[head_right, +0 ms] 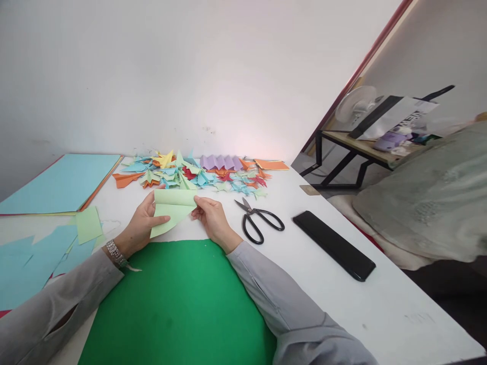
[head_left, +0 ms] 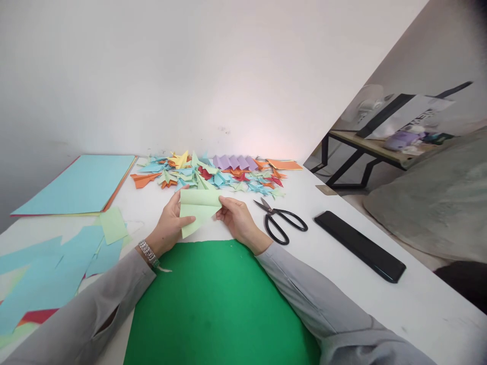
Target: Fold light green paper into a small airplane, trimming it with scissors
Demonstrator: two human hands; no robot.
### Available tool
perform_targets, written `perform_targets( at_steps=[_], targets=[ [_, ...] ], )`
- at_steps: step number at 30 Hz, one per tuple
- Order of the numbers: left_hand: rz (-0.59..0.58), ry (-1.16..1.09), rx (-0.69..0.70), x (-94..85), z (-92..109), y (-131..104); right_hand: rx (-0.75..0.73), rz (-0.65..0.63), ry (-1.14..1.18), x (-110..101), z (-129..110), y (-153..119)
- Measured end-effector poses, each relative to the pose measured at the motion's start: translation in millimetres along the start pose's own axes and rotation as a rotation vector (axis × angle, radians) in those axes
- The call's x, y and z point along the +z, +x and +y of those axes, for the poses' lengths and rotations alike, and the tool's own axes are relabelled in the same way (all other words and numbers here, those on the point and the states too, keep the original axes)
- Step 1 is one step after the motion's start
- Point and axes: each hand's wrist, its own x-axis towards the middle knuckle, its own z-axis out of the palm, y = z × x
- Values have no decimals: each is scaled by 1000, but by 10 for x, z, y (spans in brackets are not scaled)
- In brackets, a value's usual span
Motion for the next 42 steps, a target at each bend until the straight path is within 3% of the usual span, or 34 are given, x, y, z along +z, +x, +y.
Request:
perform_targets(
  at_steps=[10, 19, 27, 31, 42],
  targets=[
    [16, 12, -4, -16, -25, 5, 10, 1, 13, 4, -9, -1],
    [143, -25, -79, 19, 25, 15, 27, -49, -43, -15, 15, 14],
    [145, -132, -182, 21, 83, 26, 71, 35, 20, -10, -4, 16],
    [67, -225, -167, 6, 73, 42, 85, 86, 76, -6, -14, 19],
    [-10, -65, -87, 15, -20, 3, 93, 47, 91, -38, 2, 23]
  ],
)
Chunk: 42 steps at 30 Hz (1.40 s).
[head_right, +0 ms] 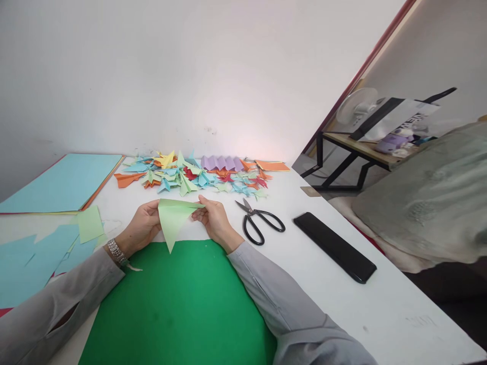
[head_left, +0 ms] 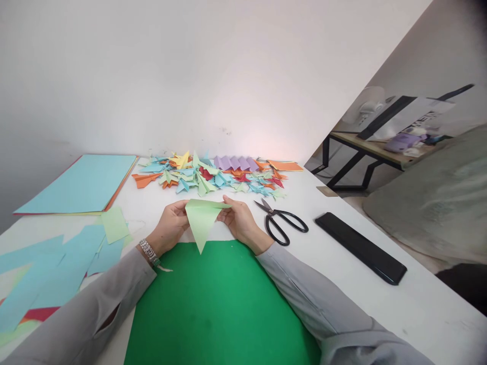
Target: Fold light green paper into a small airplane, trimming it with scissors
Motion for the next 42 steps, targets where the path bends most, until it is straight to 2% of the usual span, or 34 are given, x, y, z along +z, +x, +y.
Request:
perform_targets(
  at_steps=[4, 10, 16, 19, 23, 33, 38, 42],
  targets=[
    [-14, 42, -3, 11, -4, -4, 6, -16, -15, 1, -2, 4],
    [2, 277, 60, -5, -66, -2, -29, -78, -140, 24, 13, -6],
    [100, 115, 22, -13, -85, 6, -69, -202, -274, 34, 19, -50],
    [146, 58, 3, 4, -62, 2, -98, -237, -441, 45, 28, -77],
    [116, 88, -22, 9, -57, 3, -108, -274, -606, 65, 49, -109],
    [172, 346, 3, 58, -48, -13, -160, -255, -612, 78, 82, -120],
    [124, 392, 9, 72, -30, -38, -154, -228, -605, 74, 69, -120],
    [129, 425, 38, 65, -28, -42, -124, -223, -582, 71, 42, -123]
  ],
)
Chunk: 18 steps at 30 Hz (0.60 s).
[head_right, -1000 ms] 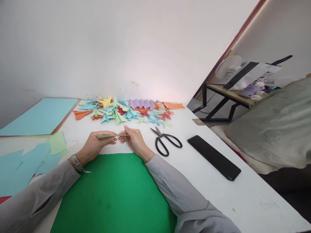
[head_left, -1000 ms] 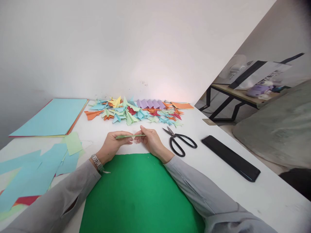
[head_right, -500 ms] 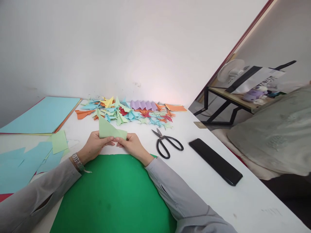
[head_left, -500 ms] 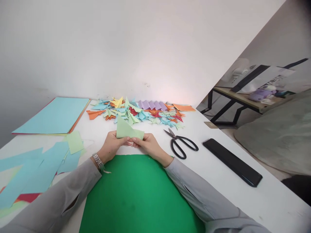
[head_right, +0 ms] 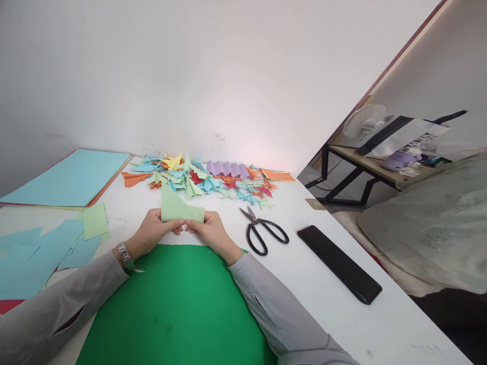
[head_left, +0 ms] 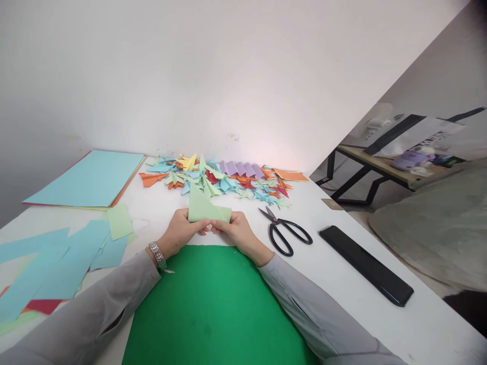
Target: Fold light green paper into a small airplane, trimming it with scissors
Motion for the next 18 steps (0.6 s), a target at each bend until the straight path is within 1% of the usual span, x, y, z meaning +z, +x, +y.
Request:
perform_targets(
  at_steps=[4, 8, 11, 14, 18],
  targets=[
    [6, 13, -23, -2, -18, 12, 18, 20, -38, 2, 1, -4],
    [-20, 3, -10, -5, -21, 19, 6, 57, -100, 20, 8, -13],
    [-44, -43, -15, -11, -25, 26, 8, 48, -79, 26, 8, -15],
    [-53, -95, -45, -17, -37, 34, 32, 70, -34, 20, 8, -10],
    [-38, -187, -81, -10, -28, 36, 27, 94, 26, -3, 10, 2]
  ],
)
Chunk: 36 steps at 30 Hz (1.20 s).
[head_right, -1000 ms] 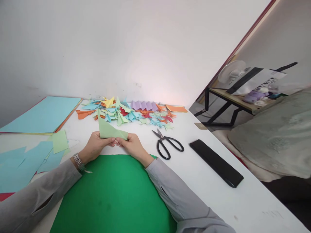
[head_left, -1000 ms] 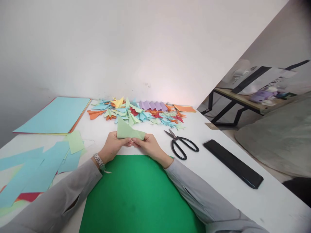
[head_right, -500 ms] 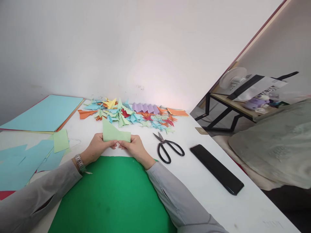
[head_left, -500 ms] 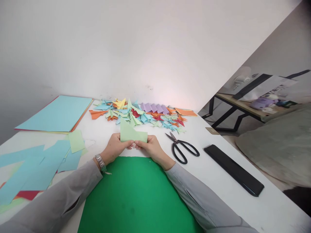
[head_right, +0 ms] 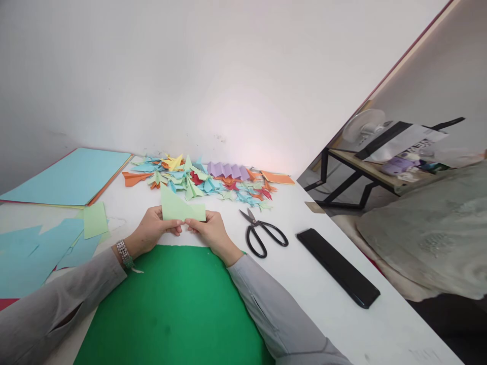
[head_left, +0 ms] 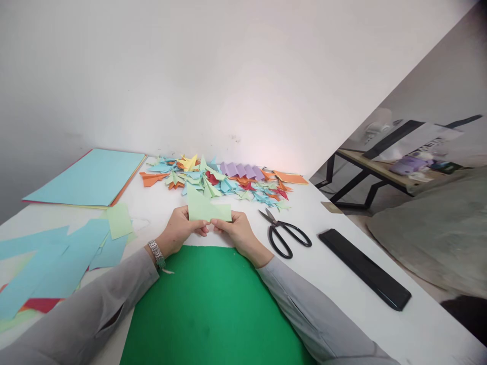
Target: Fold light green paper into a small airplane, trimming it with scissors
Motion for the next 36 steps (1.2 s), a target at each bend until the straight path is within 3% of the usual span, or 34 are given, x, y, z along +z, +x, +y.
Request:
perform_targets(
  at_steps=[16, 30, 36],
  targets=[
    [48, -175, -51, -62, 2, 50, 63, 127, 399, -64, -31, 70],
    [98, -246, -42, -66, 29, 38, 96, 165, 495, -100, -30, 87],
    [-89, -138, -17, -57, 12, 12, 60, 15, 320, -56, -21, 45]
  ],
)
